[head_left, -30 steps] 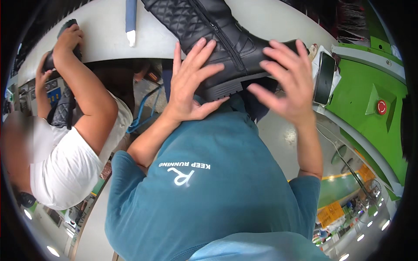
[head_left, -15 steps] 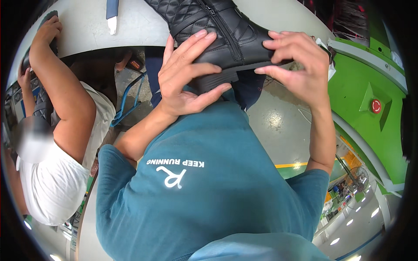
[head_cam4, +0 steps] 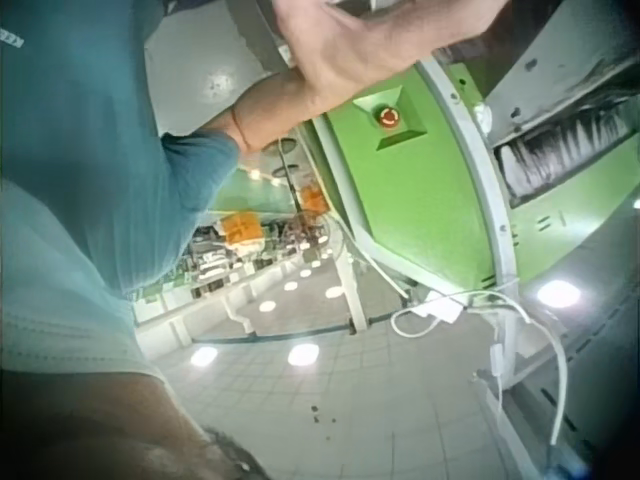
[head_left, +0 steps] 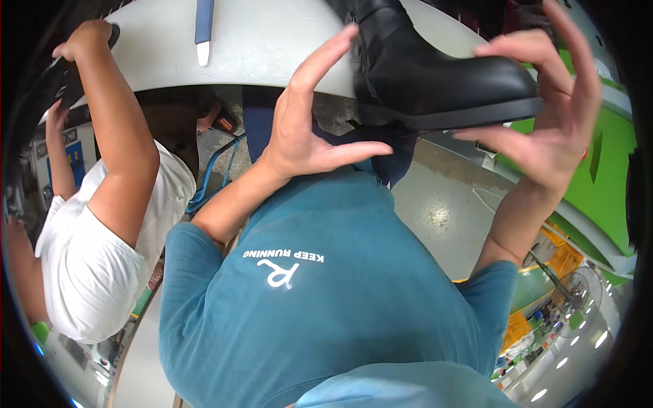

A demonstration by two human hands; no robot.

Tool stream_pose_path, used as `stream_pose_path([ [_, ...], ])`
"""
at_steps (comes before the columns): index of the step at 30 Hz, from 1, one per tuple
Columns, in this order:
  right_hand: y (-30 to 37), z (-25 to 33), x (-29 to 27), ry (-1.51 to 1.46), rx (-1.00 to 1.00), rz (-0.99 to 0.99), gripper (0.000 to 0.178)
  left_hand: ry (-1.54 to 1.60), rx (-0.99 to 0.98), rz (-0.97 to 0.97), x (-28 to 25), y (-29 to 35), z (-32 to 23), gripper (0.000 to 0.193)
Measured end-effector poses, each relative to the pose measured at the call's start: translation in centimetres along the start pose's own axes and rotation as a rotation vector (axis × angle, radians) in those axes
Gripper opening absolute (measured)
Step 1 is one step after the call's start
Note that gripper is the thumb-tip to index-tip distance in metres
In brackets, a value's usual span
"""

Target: The recorder is inspecting and preparing black quilted boots on an assembly line, checking the zippers and soles.

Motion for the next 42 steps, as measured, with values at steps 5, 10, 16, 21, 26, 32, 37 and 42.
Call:
stream_pose_path([
  [5, -2.7, 0.0, 4.4, 0.142, -0.255, 0.089, 0.092, -0.023, 0.115, -0.047, -1.4, -2.2, -0.8, 0.131],
  [10, 5.5, -5.0, 5.7, 0.352, 0.078, 0.019, 0.069, -0.189, -0.247, 0.037, -5.6, 1.4, 3.7, 0.077],
  [16, 6.7, -6.5, 9.0, 0.547, -0.088, -0.061, 0.044, -0.400, -0.146, 0.193, -2.8, -2.8, -0.1, 0.063],
  [21, 6.3, -7.3, 9.0, 0.531, -0.151, -0.049, 0.046, -0.596, -0.084, 0.206, 0.3, -4.4, -0.3, 0.060],
  [26, 4.2, -7.8, 8.3, 0.348, -0.101, 0.035, 0.040, -0.621, -0.057, 0.153, 0.9, -4.5, 0.3, 0.059],
  [32, 3.4, -9.5, 7.6, 0.207, -0.107, 0.130, 0.039, -0.588, -0.050, 0.097, 1.3, -4.7, 1.1, 0.050],
  [37, 2.3, -11.2, 5.8, 0.031, -0.105, 0.038, 0.043, -0.579, -0.109, 0.091, 1.6, -4.9, 0.5, 0.046],
  [42, 2.0, -11.3, 6.1, 0.081, 0.143, 0.150, 0.048, -0.634, -0.073, 0.082, 1.6, -4.7, 0.8, 0.041],
])
Point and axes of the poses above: each hand's wrist, its own y-axis away from the middle knuckle, its own x-axis out of the palm, z = x × y, the point moved 3 cm from there along -y, towards the middle knuckle, and after that the axes turned 7 degrees about -x, right-handed, at the moved point
